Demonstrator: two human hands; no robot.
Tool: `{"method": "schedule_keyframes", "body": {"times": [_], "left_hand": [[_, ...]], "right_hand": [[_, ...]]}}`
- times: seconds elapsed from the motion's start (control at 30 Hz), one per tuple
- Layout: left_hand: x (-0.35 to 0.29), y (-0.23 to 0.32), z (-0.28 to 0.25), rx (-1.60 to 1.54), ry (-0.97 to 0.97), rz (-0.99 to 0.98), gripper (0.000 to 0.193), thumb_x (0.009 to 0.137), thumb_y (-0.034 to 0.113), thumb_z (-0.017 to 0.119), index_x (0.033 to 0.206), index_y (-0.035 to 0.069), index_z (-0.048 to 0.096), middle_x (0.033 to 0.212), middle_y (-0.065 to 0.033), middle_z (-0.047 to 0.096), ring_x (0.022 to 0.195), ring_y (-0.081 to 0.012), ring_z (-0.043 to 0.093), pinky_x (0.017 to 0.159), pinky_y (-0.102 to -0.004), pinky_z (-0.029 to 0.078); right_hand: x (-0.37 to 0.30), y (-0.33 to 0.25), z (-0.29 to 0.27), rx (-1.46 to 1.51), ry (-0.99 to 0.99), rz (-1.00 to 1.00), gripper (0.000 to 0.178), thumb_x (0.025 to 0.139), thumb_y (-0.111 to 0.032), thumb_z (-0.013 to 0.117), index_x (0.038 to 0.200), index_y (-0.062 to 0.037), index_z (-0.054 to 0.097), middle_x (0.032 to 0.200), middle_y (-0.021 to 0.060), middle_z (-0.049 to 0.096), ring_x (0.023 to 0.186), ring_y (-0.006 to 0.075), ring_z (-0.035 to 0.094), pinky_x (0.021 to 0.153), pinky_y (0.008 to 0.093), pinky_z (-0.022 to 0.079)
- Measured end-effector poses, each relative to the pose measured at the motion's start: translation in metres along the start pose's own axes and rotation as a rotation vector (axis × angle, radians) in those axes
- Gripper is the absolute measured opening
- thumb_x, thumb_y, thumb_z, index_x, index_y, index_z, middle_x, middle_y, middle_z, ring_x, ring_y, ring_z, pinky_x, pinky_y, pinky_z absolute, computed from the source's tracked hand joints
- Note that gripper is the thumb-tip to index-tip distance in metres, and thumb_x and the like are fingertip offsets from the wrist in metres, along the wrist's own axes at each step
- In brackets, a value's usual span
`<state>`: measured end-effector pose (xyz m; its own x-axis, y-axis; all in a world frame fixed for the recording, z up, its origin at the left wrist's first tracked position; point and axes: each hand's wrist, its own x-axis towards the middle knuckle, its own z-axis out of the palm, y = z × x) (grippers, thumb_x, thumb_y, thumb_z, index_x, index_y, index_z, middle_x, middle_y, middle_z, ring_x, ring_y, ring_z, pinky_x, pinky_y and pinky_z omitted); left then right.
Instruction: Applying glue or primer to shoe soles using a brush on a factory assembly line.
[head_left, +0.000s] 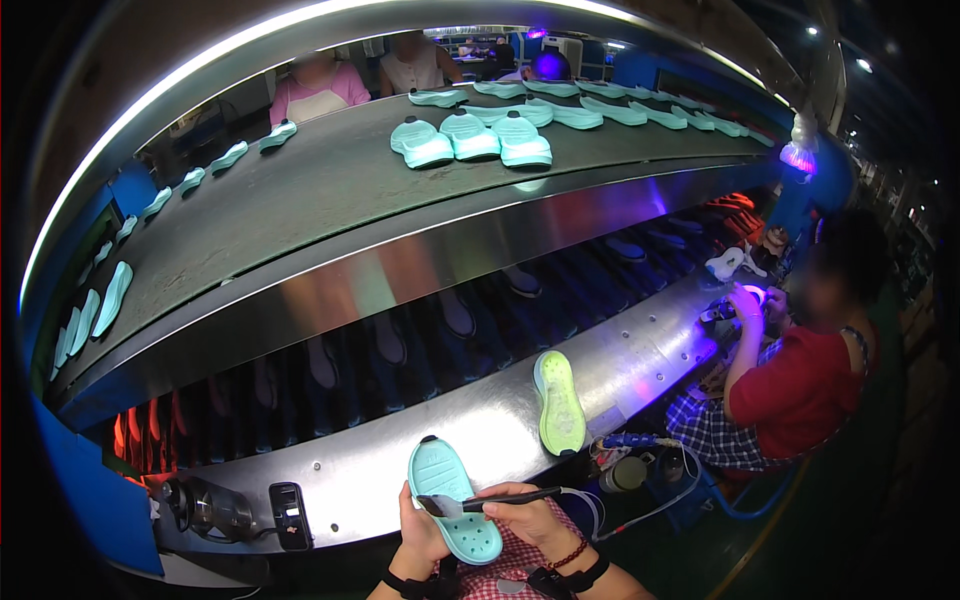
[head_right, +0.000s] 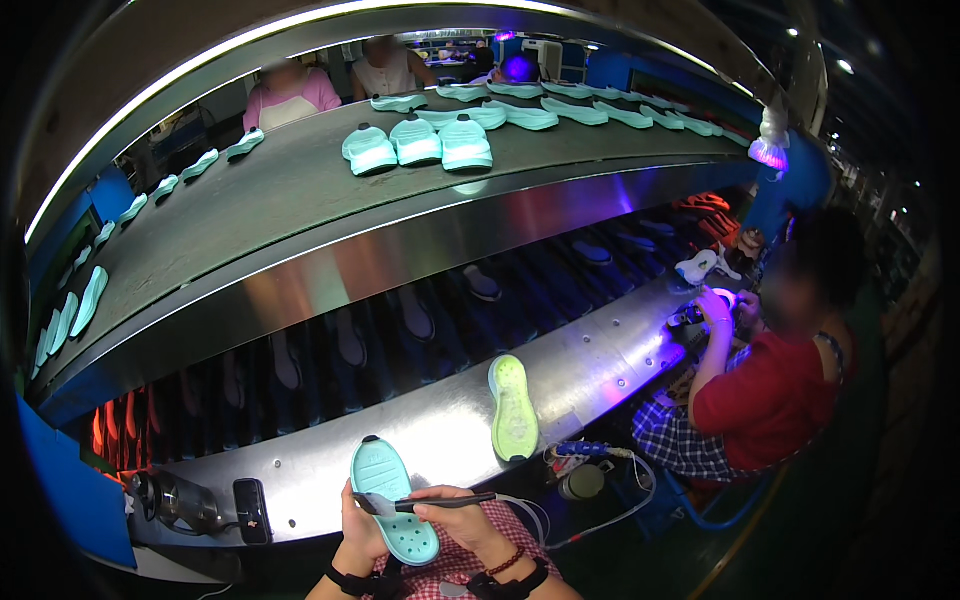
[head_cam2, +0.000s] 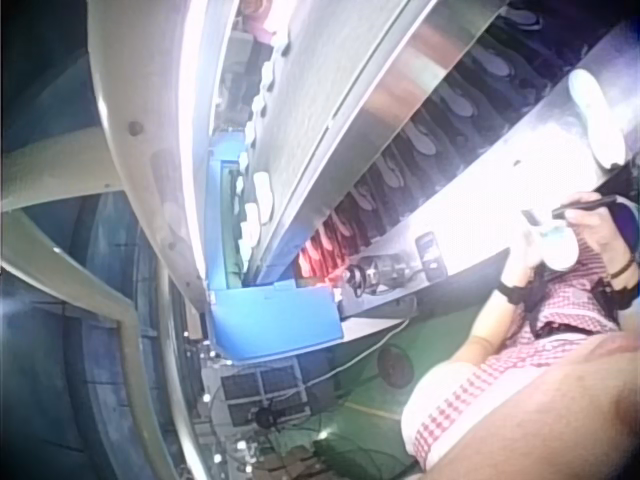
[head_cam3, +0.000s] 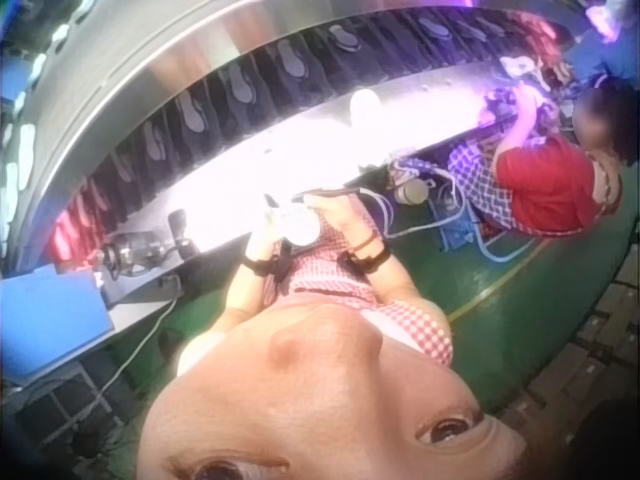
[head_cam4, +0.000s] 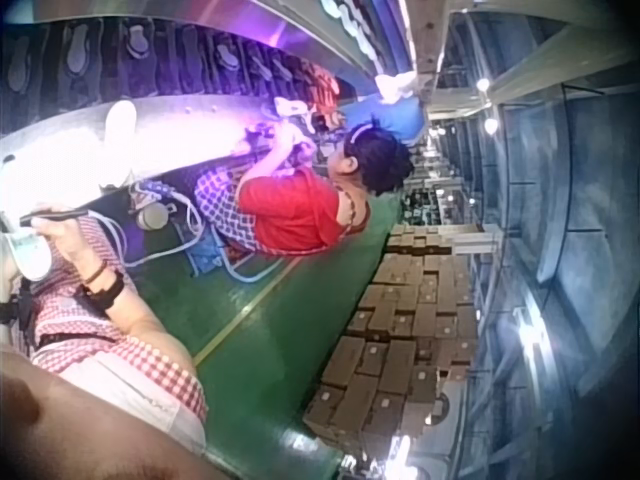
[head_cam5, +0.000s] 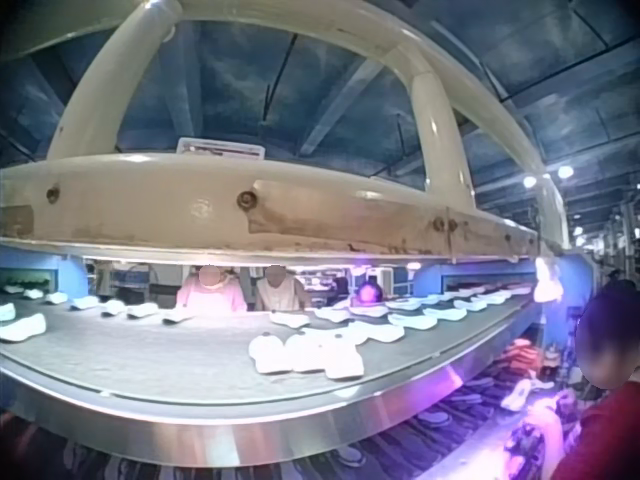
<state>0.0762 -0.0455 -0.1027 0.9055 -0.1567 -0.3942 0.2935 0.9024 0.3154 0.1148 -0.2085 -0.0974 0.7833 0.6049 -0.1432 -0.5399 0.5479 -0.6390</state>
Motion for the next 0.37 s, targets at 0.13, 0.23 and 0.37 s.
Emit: {"method": "schedule_keyframes", "body": {"times": [0.13,0.23,0.37], "left_hand": [[-0.0023,0.0023,0.0007,-0.013,-0.023,-0.012,0.070,0.081,0.060,0.025,0.123,0.006,0.043,0.117,-0.0156,0.050,0.104,-0.0328,0.049,0.091,-0.0459,0.037],[-0.0011,0.0019,0.0020,-0.013,-0.008,-0.011,0.070,0.081,0.060,0.025,0.123,0.006,0.043,0.117,-0.0153,0.050,0.104,-0.0326,0.049,0.091,-0.0457,0.037],[0.0005,0.0007,-0.0016,-0.010,-0.037,-0.011,0.070,0.081,0.060,0.025,0.123,0.007,0.043,0.118,-0.0152,0.050,0.105,-0.0327,0.048,0.092,-0.0456,0.037]], "right_hand": [[-0.0004,0.0014,0.0012,0.003,0.012,-0.007,0.023,0.078,0.002,0.060,0.101,0.0057,0.057,0.093,0.0127,0.062,0.078,0.0142,0.060,0.069,0.0226,0.050],[0.0000,0.0014,0.0000,0.000,0.025,-0.005,0.023,0.078,0.002,0.060,0.101,0.0053,0.057,0.092,0.0124,0.062,0.076,0.0133,0.060,0.068,0.0216,0.050],[-0.0006,0.0015,-0.0007,0.013,0.023,-0.007,0.023,0.078,0.001,0.060,0.101,0.0051,0.057,0.092,0.0120,0.062,0.075,0.0129,0.060,0.067,0.0211,0.050]]}}
